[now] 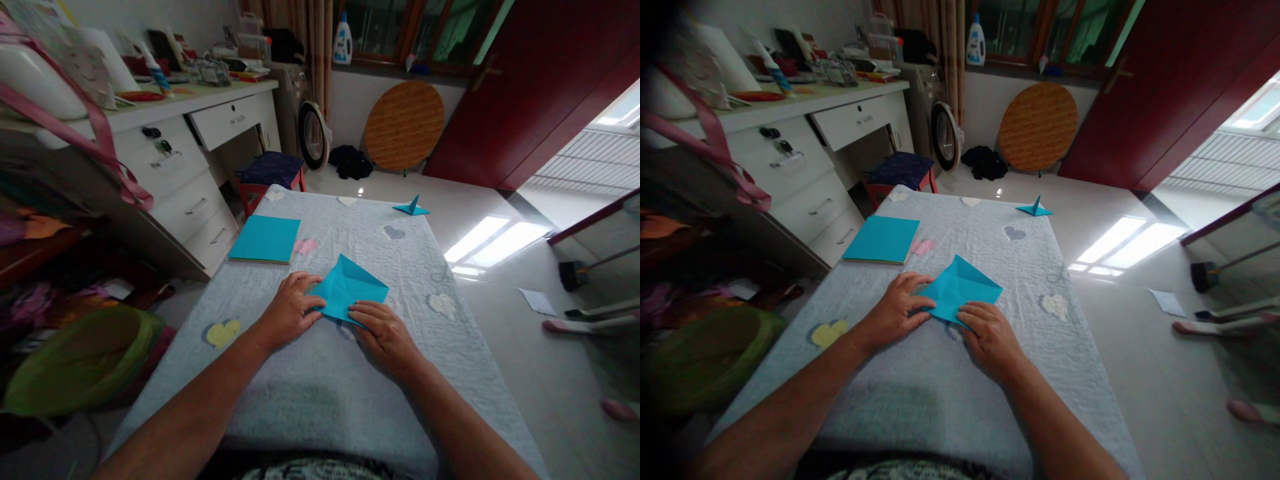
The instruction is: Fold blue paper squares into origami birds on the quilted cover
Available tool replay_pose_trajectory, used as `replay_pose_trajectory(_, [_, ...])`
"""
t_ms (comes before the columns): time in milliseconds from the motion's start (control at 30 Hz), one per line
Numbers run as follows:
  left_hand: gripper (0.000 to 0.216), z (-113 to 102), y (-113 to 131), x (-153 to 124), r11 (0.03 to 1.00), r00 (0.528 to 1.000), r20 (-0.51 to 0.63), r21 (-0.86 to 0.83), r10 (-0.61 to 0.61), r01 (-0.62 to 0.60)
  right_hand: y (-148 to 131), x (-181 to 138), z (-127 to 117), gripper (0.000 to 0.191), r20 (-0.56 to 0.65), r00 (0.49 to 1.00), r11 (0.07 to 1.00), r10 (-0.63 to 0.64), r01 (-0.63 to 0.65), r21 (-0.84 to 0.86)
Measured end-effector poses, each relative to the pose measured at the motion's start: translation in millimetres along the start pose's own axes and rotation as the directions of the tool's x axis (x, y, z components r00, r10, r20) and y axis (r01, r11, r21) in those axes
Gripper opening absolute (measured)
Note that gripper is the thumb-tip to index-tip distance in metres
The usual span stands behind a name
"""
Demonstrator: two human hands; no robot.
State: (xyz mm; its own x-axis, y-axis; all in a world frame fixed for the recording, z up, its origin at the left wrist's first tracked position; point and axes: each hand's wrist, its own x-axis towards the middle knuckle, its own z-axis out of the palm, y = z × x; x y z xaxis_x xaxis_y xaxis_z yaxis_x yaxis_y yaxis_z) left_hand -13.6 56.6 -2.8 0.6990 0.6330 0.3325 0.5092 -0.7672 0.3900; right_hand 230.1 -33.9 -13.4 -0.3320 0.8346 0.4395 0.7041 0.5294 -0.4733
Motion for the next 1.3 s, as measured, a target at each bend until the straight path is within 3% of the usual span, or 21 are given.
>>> replay_pose_trajectory(167, [0.01, 0, -7, 2, 0.994, 0.997, -0.043, 0.089, -0.058, 0.061, -4, 4, -3, 0.025, -0.012, 0.999, 0.995, 0.042, -0.041, 0.095])
replay_pose_trajectory(433, [0.014, -6, 3, 5, 0.972, 0.982, 0.104, -0.159, -0.157, 0.173, 1, 9, 3, 0.019, -0.022, 0.973, 0.966, 0.231, -0.227, 0.124])
replay_pose_trajectory(567, [0.006, -3, 4, 5, 0.969, 0.976, 0.157, -0.168, -0.154, 0.18, 1, 12, 5, 0.02, -0.027, 0.953, 0.948, 0.301, -0.296, 0.116])
replay_pose_trajectory(833, [0.012, 0, 0, 5, 0.965, 0.968, 0.13, -0.123, -0.214, 0.23, 4, 11, 9, 0.02, -0.101, 0.878, 0.882, 0.467, -0.47, -0.009])
replay_pose_trajectory(900, [0.014, 2, 1, 5, 0.965, 0.966, 0.125, -0.103, -0.228, 0.242, 4, 12, 10, 0.016, -0.114, 0.848, 0.854, 0.517, -0.52, 0.009])
replay_pose_trajectory(967, [0.014, 3, 2, 5, 0.965, 0.963, 0.12, -0.072, -0.241, 0.251, 3, 12, 12, 0.027, -0.121, 0.814, 0.822, 0.568, -0.566, 0.057])
replay_pose_trajectory(1067, [0.011, 3, 3, 5, 0.967, 0.96, 0.127, -0.031, -0.249, 0.255, 1, 13, 13, 0.042, -0.134, 0.78, 0.792, 0.611, -0.6, 0.112])
replay_pose_trajectory(1200, [0.005, 0, 11, 5, 0.972, 0.966, 0.104, 0.044, -0.235, 0.231, -1, 14, 14, 0.043, -0.143, 0.773, 0.786, 0.618, -0.608, 0.11])
replay_pose_trajectory(1300, [0.017, 2, 24, 4, 0.99, 0.991, 0.06, 0.081, -0.121, 0.116, -1, 14, 15, 0.041, -0.144, 0.775, 0.788, 0.615, -0.608, 0.094])
